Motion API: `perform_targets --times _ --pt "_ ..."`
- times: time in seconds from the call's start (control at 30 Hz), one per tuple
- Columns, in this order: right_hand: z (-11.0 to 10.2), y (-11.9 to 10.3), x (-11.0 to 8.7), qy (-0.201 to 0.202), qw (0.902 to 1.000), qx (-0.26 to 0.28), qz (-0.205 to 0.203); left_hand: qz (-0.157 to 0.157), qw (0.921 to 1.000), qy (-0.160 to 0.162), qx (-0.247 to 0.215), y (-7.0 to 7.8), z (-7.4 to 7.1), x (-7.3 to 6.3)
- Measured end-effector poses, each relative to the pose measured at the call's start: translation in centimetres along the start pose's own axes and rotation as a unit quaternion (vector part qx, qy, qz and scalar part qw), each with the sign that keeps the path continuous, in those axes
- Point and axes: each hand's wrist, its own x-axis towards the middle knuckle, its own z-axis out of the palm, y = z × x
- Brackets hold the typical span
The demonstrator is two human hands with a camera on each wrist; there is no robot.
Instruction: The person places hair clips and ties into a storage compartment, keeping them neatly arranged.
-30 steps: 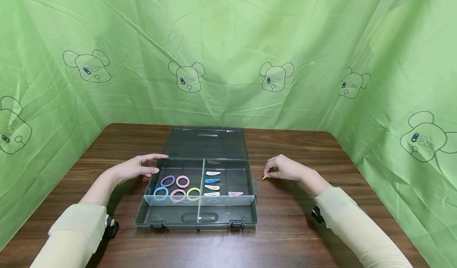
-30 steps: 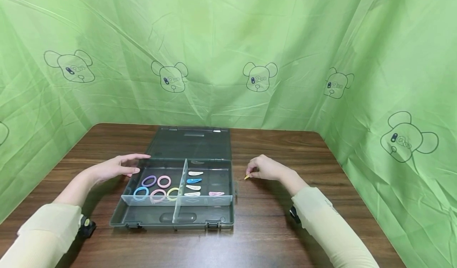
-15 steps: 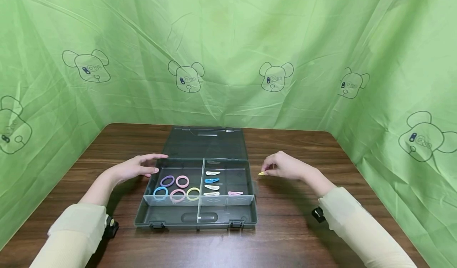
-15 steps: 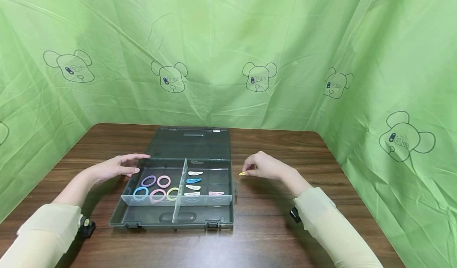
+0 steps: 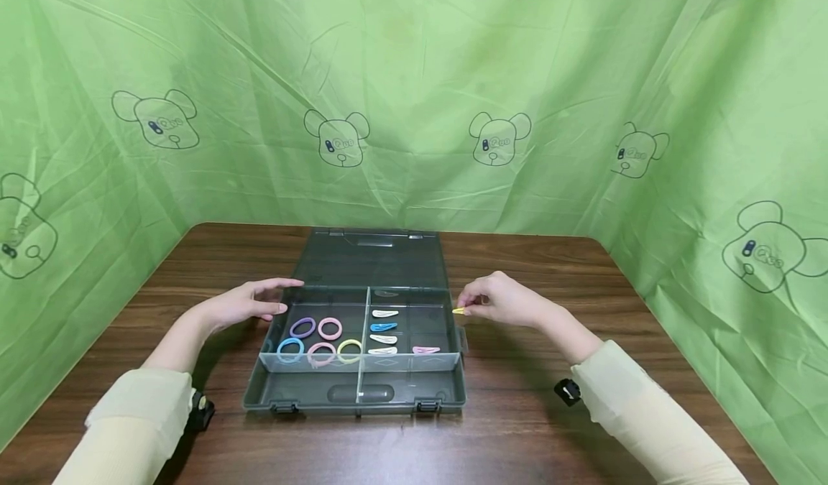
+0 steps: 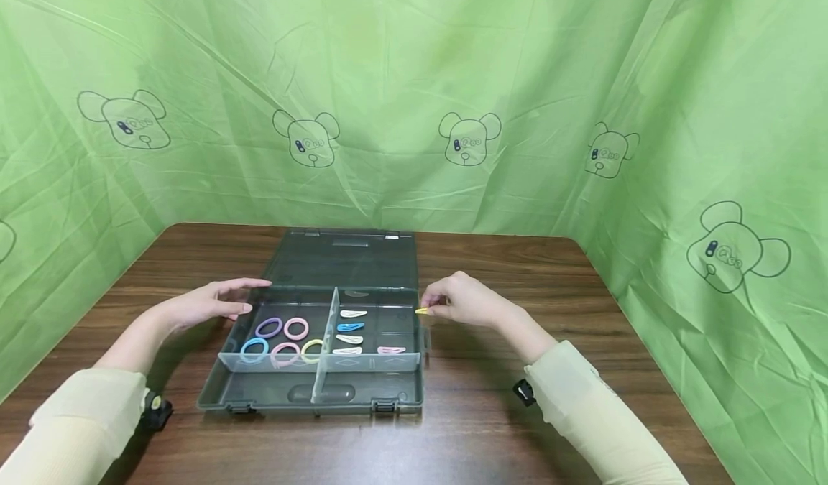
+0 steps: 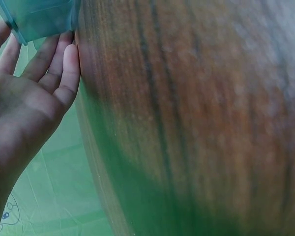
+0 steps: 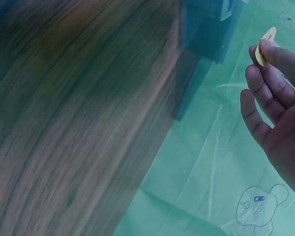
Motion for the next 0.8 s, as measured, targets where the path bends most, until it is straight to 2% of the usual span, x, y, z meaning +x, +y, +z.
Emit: perform_targets --times 0.17,0.43,0.6,0.8 --pt "0.2 -1.0 0.9 0.016 0.9999 0.002 -0.003 0.004 1.0000 -0.003 -0.002 -0.1 0.0 0.1" --pt "1.1 -1.8 2.4 0.006 0.9998 0.018 -0.009 0.010 0.9998 -0.007 -0.016 -0.3 0.0 0.1" --pt "1.9 -1.9 3.4 -0.009 0.9998 0.017 -0.006 0.007 0.9999 -0.004 -0.014 -0.2 0.0 0.1" --pt "3.0 -1.8 4.4 -0.048 0.9984 0.023 0.021 0.002 1.0000 -0.001 -0.008 -0.1 0.0 0.1"
